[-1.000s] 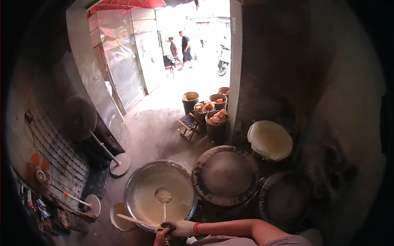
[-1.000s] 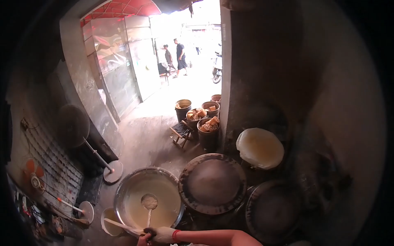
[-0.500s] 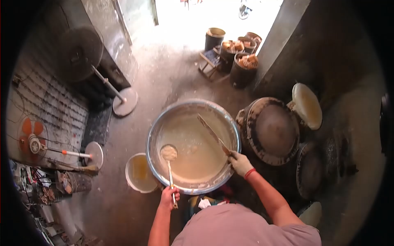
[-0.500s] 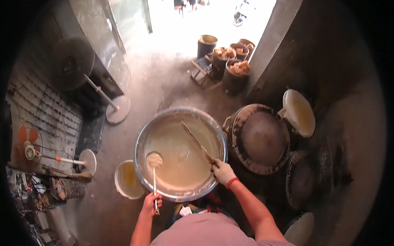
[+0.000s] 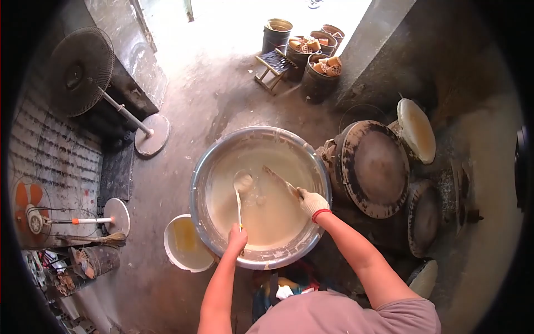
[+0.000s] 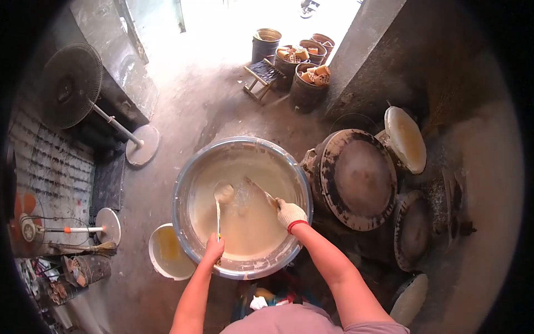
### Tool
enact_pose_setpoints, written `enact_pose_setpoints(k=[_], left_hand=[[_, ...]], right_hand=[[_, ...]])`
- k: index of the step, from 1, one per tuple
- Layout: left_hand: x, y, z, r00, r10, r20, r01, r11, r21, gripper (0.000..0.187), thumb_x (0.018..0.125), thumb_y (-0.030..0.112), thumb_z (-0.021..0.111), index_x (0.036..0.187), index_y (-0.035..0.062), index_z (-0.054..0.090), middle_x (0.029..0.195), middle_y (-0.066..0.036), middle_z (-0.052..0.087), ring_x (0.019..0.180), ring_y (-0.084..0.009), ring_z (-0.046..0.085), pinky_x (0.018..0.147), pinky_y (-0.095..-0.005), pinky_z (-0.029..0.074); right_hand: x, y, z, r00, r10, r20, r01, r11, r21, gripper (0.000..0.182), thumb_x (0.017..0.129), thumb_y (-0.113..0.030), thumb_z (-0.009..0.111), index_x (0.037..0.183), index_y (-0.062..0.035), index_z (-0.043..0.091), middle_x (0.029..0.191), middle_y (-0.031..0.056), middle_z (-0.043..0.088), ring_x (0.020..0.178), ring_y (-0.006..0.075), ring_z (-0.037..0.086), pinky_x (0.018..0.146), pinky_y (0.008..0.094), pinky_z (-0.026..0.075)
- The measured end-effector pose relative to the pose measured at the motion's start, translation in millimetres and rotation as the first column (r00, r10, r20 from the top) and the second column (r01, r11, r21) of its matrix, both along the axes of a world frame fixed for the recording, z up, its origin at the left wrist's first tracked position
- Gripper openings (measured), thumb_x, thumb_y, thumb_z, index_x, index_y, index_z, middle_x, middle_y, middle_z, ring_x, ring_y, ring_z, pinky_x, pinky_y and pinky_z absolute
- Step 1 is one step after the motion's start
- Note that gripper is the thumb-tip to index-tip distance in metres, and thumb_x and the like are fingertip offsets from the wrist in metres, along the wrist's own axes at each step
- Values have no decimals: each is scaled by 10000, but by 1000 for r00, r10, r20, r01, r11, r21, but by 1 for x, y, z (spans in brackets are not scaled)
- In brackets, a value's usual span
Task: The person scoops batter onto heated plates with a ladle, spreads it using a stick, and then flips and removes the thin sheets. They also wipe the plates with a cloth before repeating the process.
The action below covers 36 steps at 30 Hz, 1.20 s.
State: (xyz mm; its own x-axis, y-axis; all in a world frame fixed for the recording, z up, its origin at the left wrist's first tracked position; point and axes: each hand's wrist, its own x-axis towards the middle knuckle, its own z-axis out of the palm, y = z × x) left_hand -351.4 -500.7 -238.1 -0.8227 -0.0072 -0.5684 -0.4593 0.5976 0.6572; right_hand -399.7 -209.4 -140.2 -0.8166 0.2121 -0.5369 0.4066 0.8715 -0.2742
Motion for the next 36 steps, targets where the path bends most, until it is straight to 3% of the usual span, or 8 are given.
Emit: enact_pose_setpoints(k=[4, 6, 9, 11, 15, 20, 28, 36], left_hand=[[-30, 7, -30, 988, -115, -99, 83, 957, -278, 251, 819, 154, 493, 989, -27, 454, 850, -248, 602, 752, -418, 589, 678, -459, 471], [-31, 12, -49, 978, -181, -104, 127, 912, -391, 230, 828, 134, 484, 994, -21, 446, 834, -237, 603, 731, -407, 595, 660, -460, 479], [-15, 33, -56, 985, 55, 161, -73, 992, 108, 75, 860, 90, 469, 889, 21, 463, 674, -128, 556, 543, -268, 559, 477, -396, 470], [-12, 32, -36, 591, -135, 795, -684, 438, 583, 88, 883, 64, 461, 795, 73, 450, 565, -8, 411, 411, -102, 406, 336, -262, 361], [-6, 25, 61, 665, -180, 724, -725, 74, 685, 130, 897, 70, 460, 773, 105, 440, 544, 35, 313, 367, -45, 297, 305, -198, 274], [-47, 34, 226, 979, -15, 202, -194, 221, 956, 80, 891, 60, 477, 918, 122, 434, 549, 33, 324, 350, -56, 292, 293, -213, 259], [-50, 47, 395, 899, 109, -425, 292, 573, 766, 115, 895, 30, 465, 958, 115, 422, 560, 39, 367, 348, -49, 317, 300, -221, 225], [57, 107, 358, 989, -122, 89, 26, 721, 692, 68, 878, 30, 478, 861, 75, 431, 560, 29, 360, 390, -46, 339, 325, -204, 261]], right_hand=[[-16, 18, -51, 973, 229, 15, -228, 973, -28, 360, 866, -285, 470, 1143, -88, 586, 913, 175, 653, 758, 328, 643, 654, 433, 503], [-21, 13, 1, 872, -52, 486, 374, 711, -595, 334, 845, -229, 527, 1126, -68, 608, 721, 111, 616, 498, 189, 567, 432, 318, 439], [23, -10, -35, 830, -354, 431, 556, 590, -586, 286, 859, -209, 525, 1082, -54, 615, 583, 11, 515, 381, 91, 396, 343, 254, 292], [50, -30, -36, 801, -339, 494, 599, 476, -644, 302, 885, -217, 515, 1116, -35, 583, 593, -3, 492, 390, 76, 377, 344, 236, 268], [65, -44, 11, 753, -363, 550, 639, 204, -741, 344, 902, -263, 524, 1186, -70, 542, 587, -14, 477, 386, 62, 371, 344, 213, 256], [20, -57, 149, 859, -402, 318, 340, -16, -940, 349, 901, -282, 557, 1177, -72, 513, 600, 6, 482, 387, 72, 382, 341, 199, 274], [58, 11, 287, 929, -369, 18, -79, -246, -966, 385, 907, -222, 538, 1251, -63, 474, 619, 19, 487, 401, 74, 397, 336, 209, 287], [175, 82, 231, 768, -640, 40, 71, 23, -997, 394, 936, -212, 484, 1309, -92, 449, 620, 2, 508, 392, 55, 387, 337, 212, 292]])
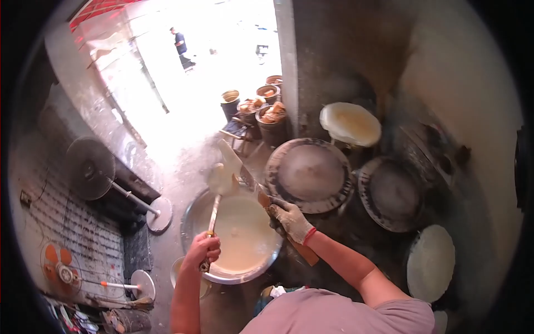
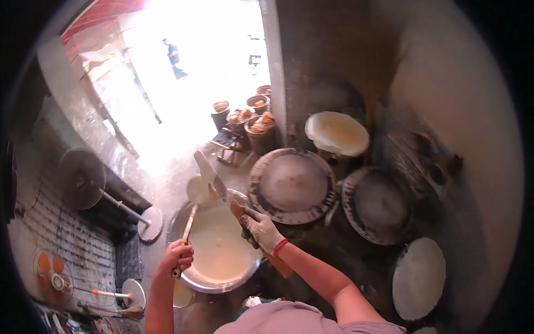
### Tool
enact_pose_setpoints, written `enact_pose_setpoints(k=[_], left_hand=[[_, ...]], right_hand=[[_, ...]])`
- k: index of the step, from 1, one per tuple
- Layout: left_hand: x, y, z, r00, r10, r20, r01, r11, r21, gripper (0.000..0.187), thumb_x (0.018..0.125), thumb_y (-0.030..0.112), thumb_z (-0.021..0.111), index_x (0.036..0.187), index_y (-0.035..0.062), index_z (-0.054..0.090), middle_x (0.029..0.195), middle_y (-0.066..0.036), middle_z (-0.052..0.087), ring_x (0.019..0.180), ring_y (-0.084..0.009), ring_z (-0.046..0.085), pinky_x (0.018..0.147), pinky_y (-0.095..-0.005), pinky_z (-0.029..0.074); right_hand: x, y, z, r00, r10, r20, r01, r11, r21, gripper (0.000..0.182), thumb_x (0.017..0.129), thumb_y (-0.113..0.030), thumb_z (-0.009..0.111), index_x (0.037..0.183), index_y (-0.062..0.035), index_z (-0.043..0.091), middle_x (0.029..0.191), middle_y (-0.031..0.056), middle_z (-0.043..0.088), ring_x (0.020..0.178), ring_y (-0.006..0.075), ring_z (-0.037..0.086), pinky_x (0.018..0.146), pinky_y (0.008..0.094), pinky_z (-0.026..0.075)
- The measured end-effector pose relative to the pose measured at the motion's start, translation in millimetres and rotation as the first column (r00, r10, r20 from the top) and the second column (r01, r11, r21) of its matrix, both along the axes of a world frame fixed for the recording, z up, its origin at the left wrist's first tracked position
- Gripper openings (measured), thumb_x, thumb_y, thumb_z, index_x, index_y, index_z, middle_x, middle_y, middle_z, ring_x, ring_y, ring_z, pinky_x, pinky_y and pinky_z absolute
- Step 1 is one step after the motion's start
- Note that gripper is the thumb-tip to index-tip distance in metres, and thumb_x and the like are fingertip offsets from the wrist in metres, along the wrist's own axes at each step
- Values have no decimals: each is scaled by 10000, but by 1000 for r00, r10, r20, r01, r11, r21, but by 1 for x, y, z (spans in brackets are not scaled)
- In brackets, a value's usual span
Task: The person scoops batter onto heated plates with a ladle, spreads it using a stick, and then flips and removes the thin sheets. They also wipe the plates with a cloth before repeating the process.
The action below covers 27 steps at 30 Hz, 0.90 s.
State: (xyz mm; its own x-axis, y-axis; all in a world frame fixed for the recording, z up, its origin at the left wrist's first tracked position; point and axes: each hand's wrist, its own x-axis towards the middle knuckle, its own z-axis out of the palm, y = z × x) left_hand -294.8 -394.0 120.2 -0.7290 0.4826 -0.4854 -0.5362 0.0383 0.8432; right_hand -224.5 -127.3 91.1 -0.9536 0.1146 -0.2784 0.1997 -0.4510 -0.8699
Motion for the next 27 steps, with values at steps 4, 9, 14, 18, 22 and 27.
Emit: enact_pose_setpoints(k=[4, 9, 14, 18, 22, 27], left_hand=[[55, 81, -14, 782, -377, 497, 123, 874, 470, 58, 890, 52, 477, 833, 48, 471, 592, 40, 330, 424, -26, 319, 343, -178, 260], [116, 205, -30, 418, -573, 706, -140, 727, 672, 148, 898, 42, 376, 932, -63, 476, 635, 7, 359, 403, -36, 351, 356, -170, 366], [139, 302, -37, 357, -643, 678, 52, 738, 672, 188, 901, 36, 384, 988, -69, 514, 636, 11, 365, 407, -32, 346, 352, -181, 328], [143, 374, -25, 433, -792, 430, 382, 594, 708, 127, 892, 14, 425, 996, 3, 497, 600, 16, 350, 378, -29, 313, 322, -207, 279], [147, 449, -37, 491, -871, -27, 790, 432, 435, 131, 847, 48, 497, 947, 75, 417, 571, 13, 369, 378, -80, 348, 326, -237, 287], [179, 547, -124, 405, -897, -179, 913, 387, 129, 152, 829, 93, 537, 931, 68, 427, 604, -9, 432, 441, -95, 413, 377, -257, 337]], right_hand=[[89, 61, -30, 993, -109, 38, 95, 960, 263, 402, 942, -225, 474, 1326, -109, 444, 655, -2, 530, 509, 60, 476, 460, 212, 404], [256, 144, -73, 972, -141, 187, -92, 502, 860, 415, 887, -266, 532, 1295, -209, 473, 1109, 196, 581, 1008, 361, 559, 824, 379, 468], [399, 180, -122, 906, -314, 283, -96, 500, 861, 431, 893, -261, 510, 1314, -180, 459, 1213, 142, 548, 1091, 314, 540, 909, 357, 447], [389, 179, -129, 859, -462, 221, 95, 568, 817, 410, 884, -323, 520, 1277, -211, 500, 1194, 99, 565, 1069, 299, 552, 860, 374, 464], [352, 214, -160, 625, -775, -94, 437, 248, 864, 415, 881, -283, 553, 1285, -205, 500, 1001, 83, 663, 863, 281, 643, 709, 337, 505], [313, 260, -153, 65, -975, 213, 997, 74, 32, 266, 913, -277, 525, 1161, -188, 555, 658, -16, 511, 459, 68, 449, 389, 212, 343]])
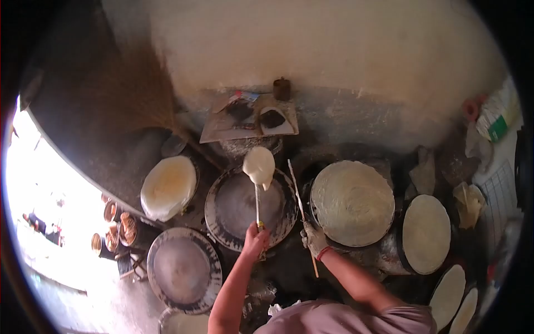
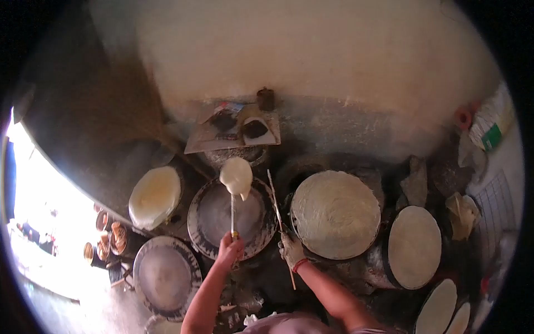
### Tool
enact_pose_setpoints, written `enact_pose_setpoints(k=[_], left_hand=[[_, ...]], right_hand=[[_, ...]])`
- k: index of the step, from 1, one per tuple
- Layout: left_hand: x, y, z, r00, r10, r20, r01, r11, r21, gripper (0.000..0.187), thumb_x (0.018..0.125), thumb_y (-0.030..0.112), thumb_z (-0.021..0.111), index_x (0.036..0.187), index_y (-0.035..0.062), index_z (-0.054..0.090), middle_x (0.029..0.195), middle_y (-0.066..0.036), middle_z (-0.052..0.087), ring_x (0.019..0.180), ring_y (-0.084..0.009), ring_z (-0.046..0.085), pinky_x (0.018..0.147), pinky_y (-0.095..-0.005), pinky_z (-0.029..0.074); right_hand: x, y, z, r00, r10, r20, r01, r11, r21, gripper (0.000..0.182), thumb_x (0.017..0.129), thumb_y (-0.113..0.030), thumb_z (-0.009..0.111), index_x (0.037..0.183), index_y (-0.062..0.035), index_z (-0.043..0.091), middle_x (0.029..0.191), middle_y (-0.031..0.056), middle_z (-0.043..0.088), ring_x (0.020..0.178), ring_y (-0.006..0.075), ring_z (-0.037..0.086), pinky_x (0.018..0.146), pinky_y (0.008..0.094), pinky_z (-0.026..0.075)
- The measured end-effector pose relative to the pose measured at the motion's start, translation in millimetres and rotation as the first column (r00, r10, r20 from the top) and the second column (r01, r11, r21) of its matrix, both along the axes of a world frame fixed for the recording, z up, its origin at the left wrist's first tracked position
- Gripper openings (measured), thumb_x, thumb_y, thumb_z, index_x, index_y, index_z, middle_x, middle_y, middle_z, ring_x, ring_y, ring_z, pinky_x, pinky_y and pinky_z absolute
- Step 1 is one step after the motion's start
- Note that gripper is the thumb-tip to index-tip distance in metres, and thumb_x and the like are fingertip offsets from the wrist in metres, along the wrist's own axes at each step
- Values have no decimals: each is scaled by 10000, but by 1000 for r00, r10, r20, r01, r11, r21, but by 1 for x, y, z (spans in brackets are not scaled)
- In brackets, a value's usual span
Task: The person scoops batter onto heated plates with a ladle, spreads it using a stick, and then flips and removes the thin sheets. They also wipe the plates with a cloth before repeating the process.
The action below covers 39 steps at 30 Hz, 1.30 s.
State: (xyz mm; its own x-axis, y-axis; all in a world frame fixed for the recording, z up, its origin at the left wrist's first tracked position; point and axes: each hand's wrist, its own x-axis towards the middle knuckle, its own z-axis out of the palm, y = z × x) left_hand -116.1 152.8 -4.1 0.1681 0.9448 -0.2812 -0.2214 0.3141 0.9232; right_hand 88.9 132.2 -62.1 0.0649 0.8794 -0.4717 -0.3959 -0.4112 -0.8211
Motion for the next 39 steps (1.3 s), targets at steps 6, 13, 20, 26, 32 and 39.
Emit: enact_pose_setpoints(k=[6, 13, 20, 26, 32, 39], left_hand=[[-29, 61, -100, 671, -29, -741, 203, 968, 147, 310, 762, 168, 555, 976, 3, 404, 793, -261, 588, 769, -433, 579, 675, -497, 429], [-81, 107, -64, 343, -79, -936, 246, 969, 9, 298, 803, 94, 481, 1086, 58, 392, 858, -273, 614, 865, -451, 589, 768, -507, 454], [-132, 108, -64, 145, 2, -989, 318, 947, 49, 330, 785, 76, 555, 1078, 27, 412, 866, -235, 619, 831, -418, 613, 738, -486, 477], [-161, 105, -90, 151, 124, -981, 248, 956, 159, 316, 813, 146, 557, 1072, 43, 408, 894, -245, 591, 812, -419, 605, 694, -508, 468], [-188, 73, -61, 111, 157, -981, 256, 950, 181, 518, 760, 139, 596, 1248, 117, 423, 949, -231, 525, 857, -389, 578, 730, -465, 457], [-235, 38, -62, 21, 319, -948, 257, 914, 313, 657, 700, -13, 575, 1293, 244, 461, 910, -158, 446, 853, -327, 529, 728, -407, 445]], right_hand=[[-26, -8, -27, 429, 3, 903, -39, 999, 15, 361, 876, -307, 511, 1204, -164, 556, 1032, 172, 614, 854, 385, 598, 746, 427, 480], [-72, 50, -15, 968, 54, 245, -44, 998, -46, 325, 873, -265, 560, 1101, -34, 587, 866, 108, 682, 705, 235, 648, 618, 359, 481], [-90, 21, -39, 609, -188, 771, 95, 982, 164, 301, 883, -253, 559, 1135, -101, 621, 803, 113, 668, 649, 177, 604, 591, 300, 457], [-102, 55, -7, 990, -129, 60, 129, 992, 5, 253, 854, -215, 632, 1061, -69, 641, 601, -60, 517, 476, 57, 432, 415, 206, 296], [-113, 81, -54, 891, 107, 441, -74, 993, -91, 334, 851, -278, 610, 1147, -123, 615, 731, 88, 629, 572, 119, 580, 452, 278, 429], [-86, 81, -72, 954, -183, -238, 182, 983, -24, 214, 881, -175, 586, 1066, -76, 624, 608, -43, 521, 452, 55, 451, 363, 208, 311]])
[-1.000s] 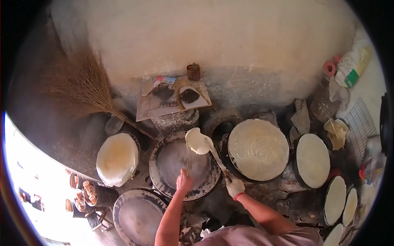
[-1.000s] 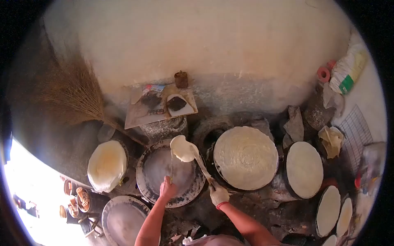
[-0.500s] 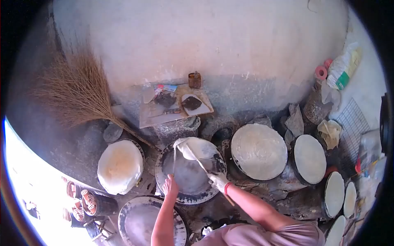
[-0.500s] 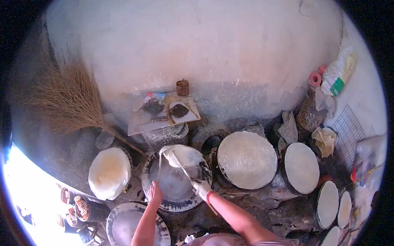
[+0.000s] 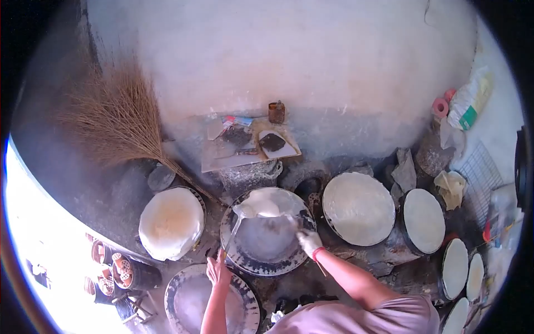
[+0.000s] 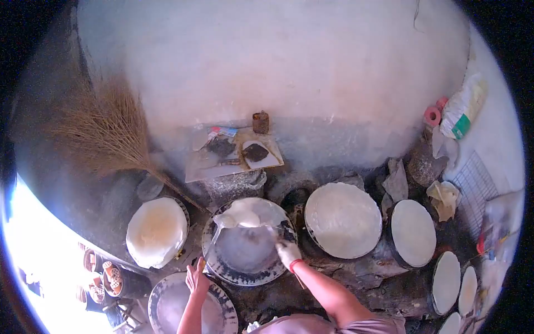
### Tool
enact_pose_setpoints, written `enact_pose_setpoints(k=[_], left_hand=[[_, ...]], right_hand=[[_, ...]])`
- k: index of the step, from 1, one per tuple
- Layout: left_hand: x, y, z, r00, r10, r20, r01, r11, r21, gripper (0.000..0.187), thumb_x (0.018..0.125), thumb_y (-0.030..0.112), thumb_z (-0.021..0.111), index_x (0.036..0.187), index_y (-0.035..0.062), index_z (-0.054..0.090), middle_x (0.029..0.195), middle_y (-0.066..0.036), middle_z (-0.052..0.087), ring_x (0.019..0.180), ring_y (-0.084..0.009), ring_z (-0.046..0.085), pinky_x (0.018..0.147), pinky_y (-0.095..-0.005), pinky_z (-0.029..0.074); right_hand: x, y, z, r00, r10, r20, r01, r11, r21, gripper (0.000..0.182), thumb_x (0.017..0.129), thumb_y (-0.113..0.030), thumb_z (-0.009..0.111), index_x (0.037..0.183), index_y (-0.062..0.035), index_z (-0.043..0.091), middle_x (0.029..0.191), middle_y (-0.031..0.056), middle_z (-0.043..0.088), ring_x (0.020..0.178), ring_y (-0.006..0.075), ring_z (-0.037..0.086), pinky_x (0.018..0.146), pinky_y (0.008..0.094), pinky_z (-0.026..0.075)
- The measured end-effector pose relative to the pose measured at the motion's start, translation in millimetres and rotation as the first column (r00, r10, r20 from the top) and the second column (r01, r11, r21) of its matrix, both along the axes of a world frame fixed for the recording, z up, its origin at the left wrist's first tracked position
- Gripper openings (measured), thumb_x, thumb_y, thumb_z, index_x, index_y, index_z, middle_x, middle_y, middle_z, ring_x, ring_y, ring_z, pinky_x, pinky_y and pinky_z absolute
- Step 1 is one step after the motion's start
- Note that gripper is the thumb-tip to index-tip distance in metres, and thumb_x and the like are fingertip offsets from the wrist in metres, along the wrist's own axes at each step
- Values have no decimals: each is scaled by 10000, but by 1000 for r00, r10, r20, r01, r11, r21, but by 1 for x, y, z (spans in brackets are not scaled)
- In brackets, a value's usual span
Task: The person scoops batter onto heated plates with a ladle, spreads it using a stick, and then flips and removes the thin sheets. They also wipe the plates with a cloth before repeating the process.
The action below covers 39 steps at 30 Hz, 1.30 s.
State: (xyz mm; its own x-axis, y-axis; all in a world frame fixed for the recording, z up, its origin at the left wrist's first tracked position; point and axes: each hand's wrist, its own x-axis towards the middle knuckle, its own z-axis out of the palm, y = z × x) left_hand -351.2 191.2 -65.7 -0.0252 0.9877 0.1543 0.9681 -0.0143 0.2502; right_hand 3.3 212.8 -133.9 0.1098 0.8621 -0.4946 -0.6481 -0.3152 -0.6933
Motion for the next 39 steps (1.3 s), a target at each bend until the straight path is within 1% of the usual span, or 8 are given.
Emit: enact_pose_setpoints(k=[10, 12, 18, 22, 28, 32, 33, 39], left_hand=[[-36, -87, 8, 985, 123, 124, -104, 983, -150, 663, 683, 10, 607, 1284, 256, 476, 902, -130, 436, 796, -317, 550, 678, -410, 479], [-28, -96, 14, 973, 122, 197, -100, 988, -117, 606, 696, 13, 597, 1256, 230, 510, 892, -128, 451, 783, -311, 556, 664, -412, 480], [-18, -132, 0, 869, -3, 495, -139, 958, 251, 406, 736, -11, 548, 1134, 64, 569, 710, -100, 473, 671, -247, 540, 589, -366, 459], [-1, -144, 15, 593, 391, 704, -315, 917, -244, 169, 829, 87, 560, 989, 34, 552, 694, -60, 471, 630, -139, 488, 574, -287, 414], [42, -129, 15, 41, 296, 954, -278, 921, -274, 81, 873, 105, 526, 885, 73, 453, 628, 29, 415, 459, -56, 373, 404, -216, 315], [60, -141, 13, 61, 333, 941, -326, 898, -297, 97, 878, 98, 522, 923, 71, 441, 618, 12, 426, 446, -61, 396, 390, -206, 334], [65, -143, 6, 49, 360, 932, -353, 879, -321, 95, 878, 89, 518, 925, 62, 440, 602, 7, 426, 430, -67, 403, 380, -211, 337], [97, -167, 5, -8, 395, 918, -453, 817, -356, 84, 875, 75, 502, 924, 58, 436, 594, 4, 426, 410, -68, 404, 367, -208, 336]], right_hand=[[18, 15, 38, 805, 299, 513, -306, 949, -72, 318, 870, -219, 581, 1154, -79, 607, 789, 26, 655, 574, 110, 534, 553, 249, 462], [-18, 21, 48, 301, 211, 930, -339, 935, -102, 248, 881, -237, 566, 1010, -47, 659, 713, 7, 636, 552, 125, 546, 503, 294, 416], [-7, 22, 112, 660, 613, 435, -594, 780, -198, 296, 860, -220, 618, 1098, -44, 637, 730, 1, 619, 628, 83, 535, 572, 241, 438], [5, 47, 64, 190, 82, 978, -590, 806, 47, 281, 867, -207, 604, 1093, -40, 627, 726, -13, 607, 542, 50, 501, 450, 217, 385], [15, 40, 122, 251, 831, 497, -795, 470, -383, 287, 890, -215, 577, 1146, -95, 623, 741, -37, 607, 534, 34, 449, 441, 200, 327], [35, 90, 56, 685, 512, 518, -631, 772, 72, 295, 853, -265, 626, 1105, -113, 652, 805, 14, 656, 641, 88, 543, 554, 234, 429], [27, 99, 71, 109, 418, 902, -678, 695, -240, 317, 852, -288, 618, 1115, -113, 643, 790, 40, 667, 687, 115, 580, 606, 245, 461], [45, 89, 74, 183, 854, 486, -867, 374, -330, 240, 859, -291, 611, 1033, -134, 659, 624, -31, 563, 442, 33, 434, 372, 196, 295]])
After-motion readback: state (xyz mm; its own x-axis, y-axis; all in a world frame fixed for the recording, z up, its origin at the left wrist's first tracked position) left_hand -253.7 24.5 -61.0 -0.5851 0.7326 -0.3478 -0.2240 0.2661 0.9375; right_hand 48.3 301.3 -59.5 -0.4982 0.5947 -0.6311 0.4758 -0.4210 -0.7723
